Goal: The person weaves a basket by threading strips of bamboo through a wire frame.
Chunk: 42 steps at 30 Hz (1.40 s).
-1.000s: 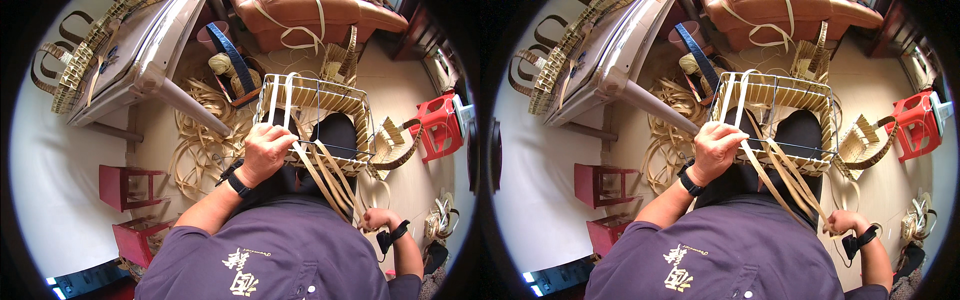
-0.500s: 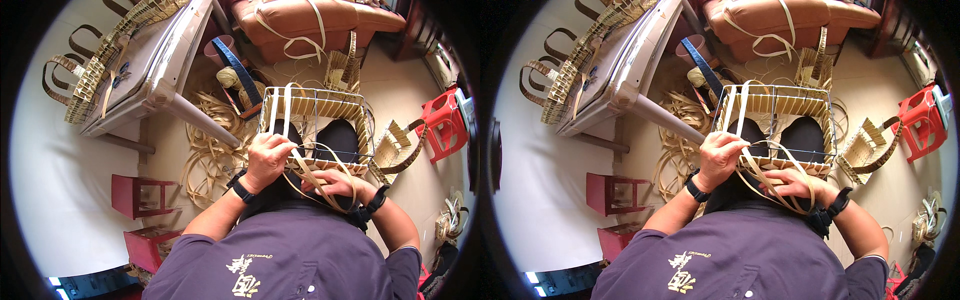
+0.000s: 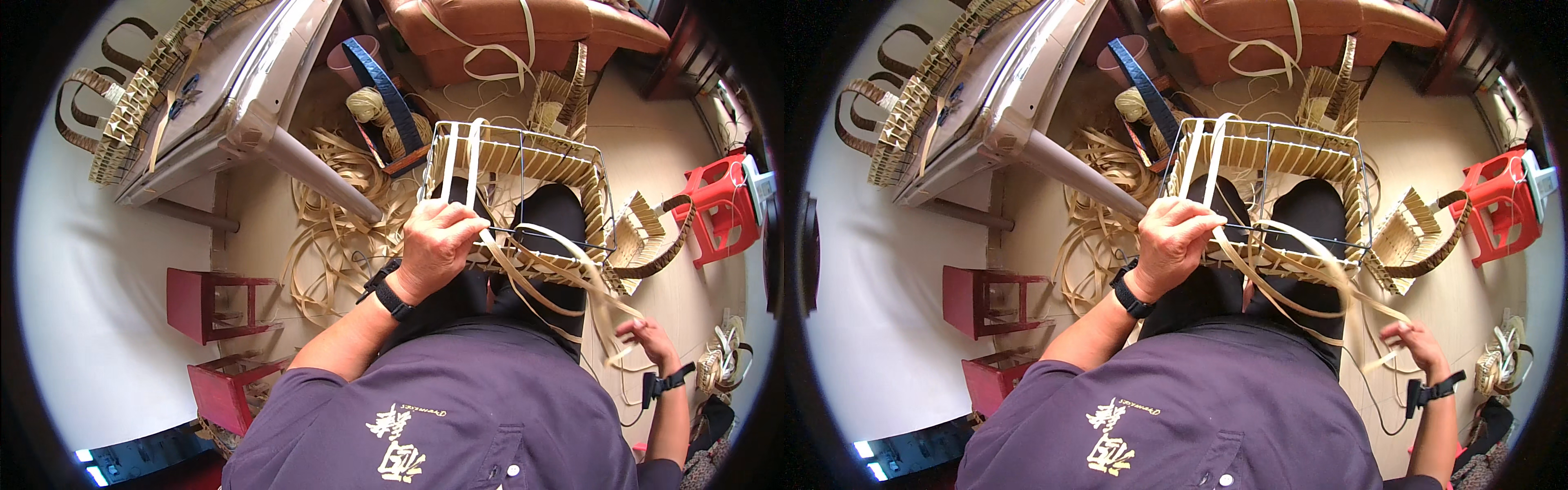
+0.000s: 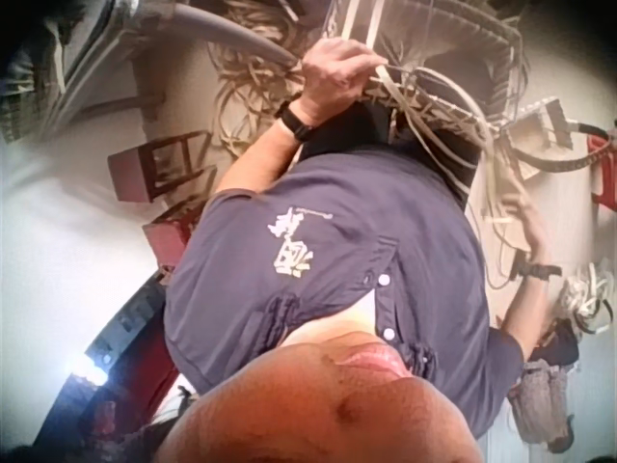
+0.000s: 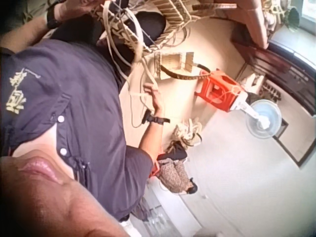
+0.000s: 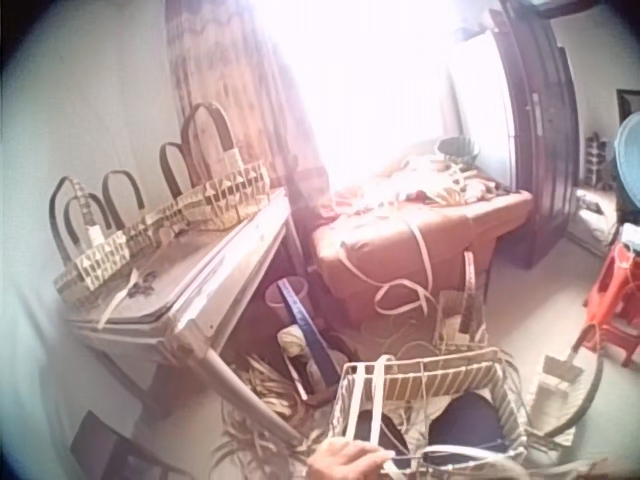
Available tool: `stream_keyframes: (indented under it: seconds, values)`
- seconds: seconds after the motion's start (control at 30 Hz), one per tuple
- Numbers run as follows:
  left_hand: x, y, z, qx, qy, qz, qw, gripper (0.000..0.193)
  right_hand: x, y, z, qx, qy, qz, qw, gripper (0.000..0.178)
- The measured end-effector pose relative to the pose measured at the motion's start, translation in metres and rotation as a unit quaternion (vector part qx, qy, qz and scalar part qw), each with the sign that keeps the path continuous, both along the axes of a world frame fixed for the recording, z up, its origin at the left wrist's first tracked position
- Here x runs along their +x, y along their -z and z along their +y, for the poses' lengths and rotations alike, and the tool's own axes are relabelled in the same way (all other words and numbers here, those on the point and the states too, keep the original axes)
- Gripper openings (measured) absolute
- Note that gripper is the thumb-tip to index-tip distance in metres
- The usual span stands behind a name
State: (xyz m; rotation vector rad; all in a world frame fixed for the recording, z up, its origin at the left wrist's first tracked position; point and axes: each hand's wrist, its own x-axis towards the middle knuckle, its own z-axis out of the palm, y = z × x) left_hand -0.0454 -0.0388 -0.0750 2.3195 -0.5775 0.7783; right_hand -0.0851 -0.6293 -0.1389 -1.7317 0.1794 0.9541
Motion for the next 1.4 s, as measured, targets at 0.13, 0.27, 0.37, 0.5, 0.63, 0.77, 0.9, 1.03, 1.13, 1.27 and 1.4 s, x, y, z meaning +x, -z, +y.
stream_keyframes:
  seconds: [0.13, 0.27, 0.37, 0.5, 0.63, 0.77, 0.9, 1.03, 1.13, 1.27, 1.4]
  values:
    - [0.011, 0.009, -0.010, -0.036, 0.032, 0.002, 0.999, 0.019, -0.074, 0.023, -0.175, -0.254, 0.065, 0.196, 0.945, 0.055]
    - [0.006, 0.000, -0.010, -0.008, 0.027, 0.007, 1.000, 0.019, -0.029, -0.021, -0.088, -0.278, 0.011, -0.093, 0.956, 0.039]
    - [0.005, 0.003, -0.004, -0.005, 0.019, -0.001, 1.000, 0.019, 0.028, -0.104, 0.036, -0.297, -0.028, -0.378, 0.876, 0.022]
    - [0.005, 0.004, 0.001, 0.002, 0.016, -0.009, 1.000, 0.019, 0.030, -0.157, 0.202, -0.067, -0.141, -0.463, 0.872, 0.018]
    - [0.008, 0.004, -0.003, -0.008, 0.027, -0.011, 1.000, 0.018, 0.034, -0.118, 0.284, -0.158, -0.237, -0.483, 0.828, 0.025]
    - [0.006, 0.003, -0.003, -0.015, 0.024, -0.003, 1.000, 0.018, 0.053, -0.087, 0.316, -0.201, -0.262, -0.411, 0.850, 0.037]
    - [0.003, 0.004, -0.003, -0.019, 0.015, 0.008, 1.000, 0.021, 0.057, -0.083, 0.340, -0.215, -0.305, -0.364, 0.854, 0.036]
    - [0.004, 0.006, -0.004, -0.027, 0.017, 0.008, 0.999, 0.024, 0.056, -0.074, 0.317, -0.075, -0.285, -0.341, 0.893, 0.026]
    - [0.003, 0.004, -0.006, -0.035, 0.019, 0.007, 0.999, 0.024, 0.049, -0.065, 0.248, -0.177, -0.323, -0.293, 0.882, 0.028]
    - [0.002, 0.002, -0.006, -0.031, 0.020, -0.006, 0.999, 0.023, 0.022, -0.026, 0.113, -0.396, -0.526, -0.200, 0.725, 0.029]
    - [0.006, 0.003, -0.011, -0.034, 0.034, -0.004, 0.999, 0.023, -0.036, 0.006, 0.028, -0.538, -0.608, 0.011, 0.583, 0.028]
